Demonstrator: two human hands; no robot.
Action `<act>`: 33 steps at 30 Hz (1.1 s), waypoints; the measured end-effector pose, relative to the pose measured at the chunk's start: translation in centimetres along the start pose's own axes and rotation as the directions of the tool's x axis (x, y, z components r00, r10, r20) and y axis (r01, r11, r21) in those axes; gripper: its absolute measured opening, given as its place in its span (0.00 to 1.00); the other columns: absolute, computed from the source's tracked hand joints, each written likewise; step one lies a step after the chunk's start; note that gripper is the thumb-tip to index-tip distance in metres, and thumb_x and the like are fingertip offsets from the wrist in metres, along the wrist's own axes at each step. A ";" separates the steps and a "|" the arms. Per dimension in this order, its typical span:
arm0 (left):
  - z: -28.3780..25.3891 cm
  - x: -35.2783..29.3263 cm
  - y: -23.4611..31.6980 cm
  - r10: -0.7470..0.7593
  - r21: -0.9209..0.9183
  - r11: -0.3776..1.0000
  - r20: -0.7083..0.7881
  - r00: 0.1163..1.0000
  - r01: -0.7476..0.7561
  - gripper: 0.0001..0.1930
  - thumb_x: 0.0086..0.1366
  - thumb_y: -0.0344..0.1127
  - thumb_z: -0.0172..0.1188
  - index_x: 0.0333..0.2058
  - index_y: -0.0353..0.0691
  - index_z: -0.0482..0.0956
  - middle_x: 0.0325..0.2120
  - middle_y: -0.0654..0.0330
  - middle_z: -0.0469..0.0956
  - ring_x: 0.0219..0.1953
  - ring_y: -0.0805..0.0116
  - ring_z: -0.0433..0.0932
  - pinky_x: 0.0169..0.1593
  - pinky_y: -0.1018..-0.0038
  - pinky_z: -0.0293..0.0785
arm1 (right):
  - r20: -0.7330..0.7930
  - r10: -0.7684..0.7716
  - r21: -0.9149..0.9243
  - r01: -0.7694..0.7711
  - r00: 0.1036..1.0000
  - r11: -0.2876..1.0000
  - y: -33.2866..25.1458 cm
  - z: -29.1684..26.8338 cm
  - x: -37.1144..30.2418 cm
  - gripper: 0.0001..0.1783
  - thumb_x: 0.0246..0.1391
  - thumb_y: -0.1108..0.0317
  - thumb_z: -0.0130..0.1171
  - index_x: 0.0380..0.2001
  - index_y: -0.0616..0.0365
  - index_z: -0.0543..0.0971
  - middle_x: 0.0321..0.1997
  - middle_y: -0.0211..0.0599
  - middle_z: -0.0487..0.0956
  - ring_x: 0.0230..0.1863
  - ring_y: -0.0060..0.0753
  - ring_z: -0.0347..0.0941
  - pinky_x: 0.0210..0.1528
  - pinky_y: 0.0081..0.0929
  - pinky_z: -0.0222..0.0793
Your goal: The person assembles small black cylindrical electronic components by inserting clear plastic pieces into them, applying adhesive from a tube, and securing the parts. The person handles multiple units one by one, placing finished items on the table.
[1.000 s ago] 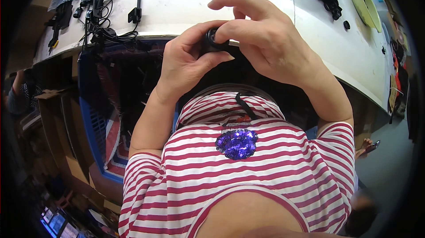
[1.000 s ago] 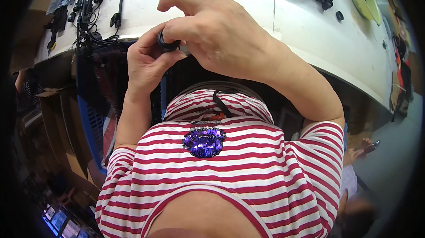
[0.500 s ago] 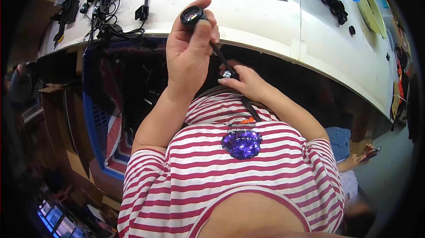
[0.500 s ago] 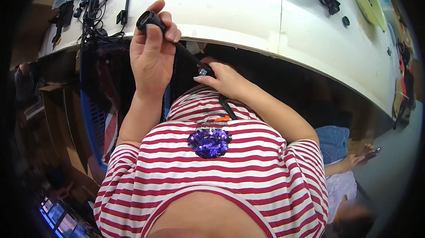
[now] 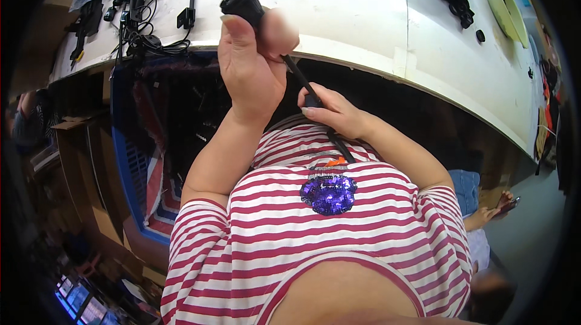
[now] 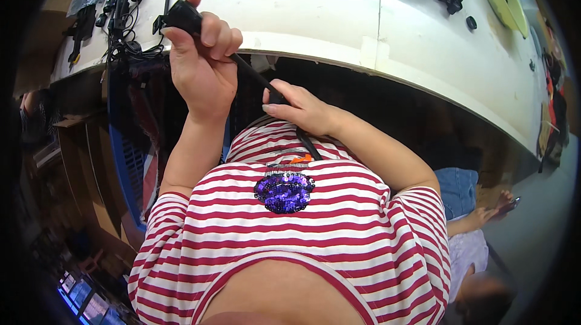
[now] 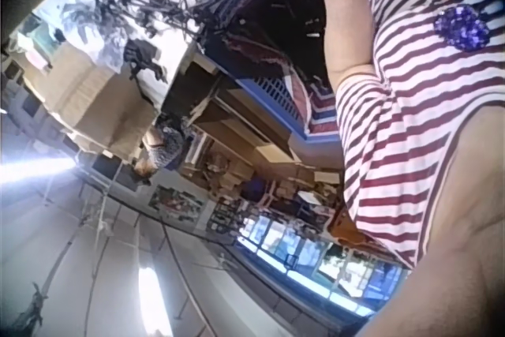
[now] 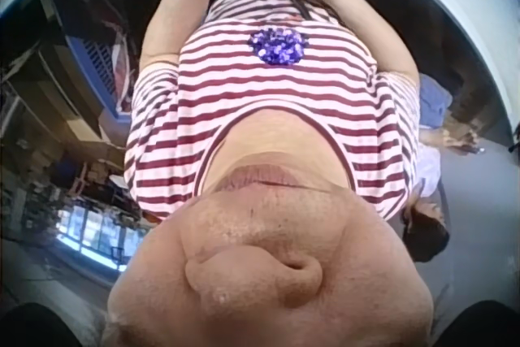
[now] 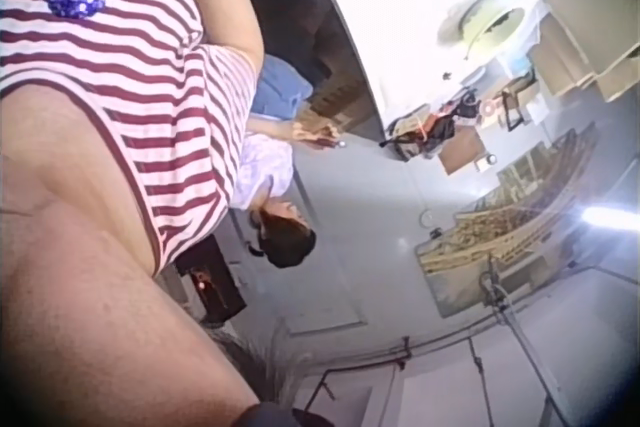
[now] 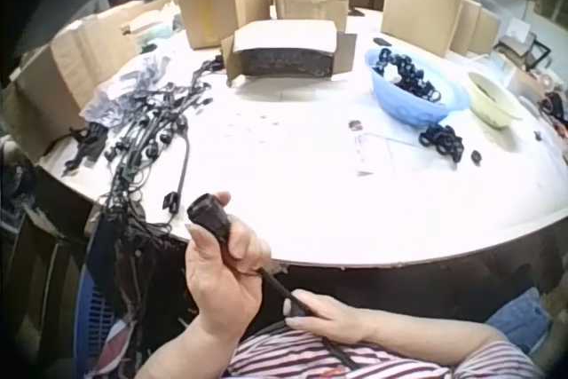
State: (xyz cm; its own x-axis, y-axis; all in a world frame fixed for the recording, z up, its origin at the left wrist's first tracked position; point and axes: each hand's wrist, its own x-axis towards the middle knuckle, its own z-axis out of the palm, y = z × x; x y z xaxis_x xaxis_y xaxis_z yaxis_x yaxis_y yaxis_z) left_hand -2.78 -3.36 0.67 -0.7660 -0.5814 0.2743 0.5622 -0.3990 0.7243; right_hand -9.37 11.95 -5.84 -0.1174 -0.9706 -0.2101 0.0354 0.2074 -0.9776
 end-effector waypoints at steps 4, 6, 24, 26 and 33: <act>0.2 0.4 0.3 0.020 -0.045 0.999 -0.030 0.999 -0.021 0.29 0.61 0.56 0.45 0.50 0.36 0.58 0.20 0.68 0.60 0.18 0.80 0.53 0.26 0.81 0.53 | -0.029 -0.003 -0.151 -0.001 1.000 0.988 -0.4 0.2 0.3 0.17 0.53 0.58 0.49 0.38 0.62 0.67 0.31 0.44 0.71 0.34 0.37 0.68 0.38 0.28 0.63; -0.1 0.5 0.5 -0.005 -0.106 0.994 -0.057 0.998 -0.001 0.28 0.62 0.54 0.45 0.50 0.36 0.57 0.19 0.69 0.60 0.18 0.80 0.53 0.25 0.82 0.53 | -0.050 0.023 -0.251 -0.035 0.998 0.967 -1.7 0.3 -0.1 0.22 0.53 0.57 0.51 0.45 0.63 0.66 0.41 0.54 0.72 0.45 0.52 0.69 0.48 0.36 0.64; -3.0 -1.9 5.6 -0.123 0.213 0.973 0.156 0.980 0.088 0.40 0.57 0.61 0.50 0.50 0.23 0.62 0.18 0.63 0.67 0.21 0.80 0.61 0.24 0.85 0.55 | -0.400 -0.495 -0.915 -0.306 0.771 0.262 -9.8 -16.5 19.1 0.18 0.51 0.55 0.52 0.40 0.54 0.77 0.40 0.38 0.75 0.46 0.41 0.68 0.49 0.35 0.63; -3.4 -1.5 4.6 -0.189 0.269 0.953 0.162 0.968 0.141 0.37 0.59 0.58 0.50 0.49 0.23 0.64 0.19 0.64 0.67 0.21 0.79 0.61 0.25 0.82 0.54 | -0.407 -0.431 -0.911 -0.319 0.805 0.262 -11.0 -16.2 18.3 0.16 0.50 0.56 0.54 0.36 0.54 0.79 0.39 0.35 0.75 0.45 0.38 0.68 0.47 0.33 0.63; -4.2 -1.4 0.6 -0.316 0.288 0.921 0.158 0.936 0.262 0.34 0.55 0.59 0.54 0.45 0.30 0.69 0.19 0.66 0.66 0.21 0.79 0.59 0.25 0.82 0.54 | -0.308 -0.474 -0.826 0.016 0.825 0.564 -12.2 -11.9 10.7 0.15 0.47 0.60 0.56 0.33 0.59 0.78 0.31 0.43 0.77 0.38 0.44 0.72 0.43 0.35 0.67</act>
State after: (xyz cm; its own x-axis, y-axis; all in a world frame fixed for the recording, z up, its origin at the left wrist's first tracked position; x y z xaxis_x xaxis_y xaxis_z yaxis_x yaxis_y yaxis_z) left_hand -0.06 -5.80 -1.94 -0.9434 -0.3060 0.1276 0.2270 -0.3156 0.9213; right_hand -22.88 0.51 3.74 -0.4193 -0.8612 0.2873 -0.8015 0.2025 -0.5627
